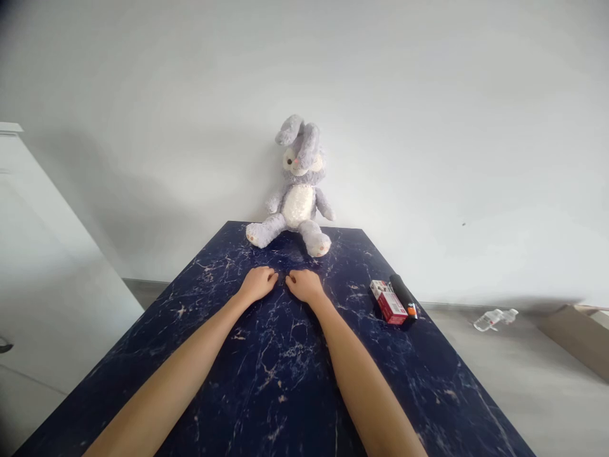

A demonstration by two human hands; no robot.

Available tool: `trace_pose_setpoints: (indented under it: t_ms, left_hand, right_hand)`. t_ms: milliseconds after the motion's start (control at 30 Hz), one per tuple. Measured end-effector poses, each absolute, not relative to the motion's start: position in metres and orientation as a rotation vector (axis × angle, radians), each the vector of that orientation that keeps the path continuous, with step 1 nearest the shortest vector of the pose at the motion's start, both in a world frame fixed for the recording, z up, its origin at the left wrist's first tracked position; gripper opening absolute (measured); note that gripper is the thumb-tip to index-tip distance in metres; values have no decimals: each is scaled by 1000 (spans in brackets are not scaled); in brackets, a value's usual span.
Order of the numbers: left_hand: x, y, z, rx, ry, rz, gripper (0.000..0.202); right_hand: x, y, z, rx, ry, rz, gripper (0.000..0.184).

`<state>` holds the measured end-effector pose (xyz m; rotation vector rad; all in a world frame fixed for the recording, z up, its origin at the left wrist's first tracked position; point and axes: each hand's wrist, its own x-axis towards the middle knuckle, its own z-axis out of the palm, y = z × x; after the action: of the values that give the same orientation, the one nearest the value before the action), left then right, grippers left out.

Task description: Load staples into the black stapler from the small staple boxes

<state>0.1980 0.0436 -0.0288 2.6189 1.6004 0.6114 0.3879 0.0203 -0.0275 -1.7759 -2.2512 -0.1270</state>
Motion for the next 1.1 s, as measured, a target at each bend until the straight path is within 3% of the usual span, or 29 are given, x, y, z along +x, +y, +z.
trace_pose_setpoints:
  t_ms: [333, 1100]
  left_hand:
    - [200, 37, -26, 2660, 1569, 746, 28]
    - [198, 39, -30, 2671, 1516, 809, 21]
  right_hand:
    - [388, 17, -29, -1766, -1905, -300, 37]
    - [389, 17, -31, -1746, -1875, -316, 35]
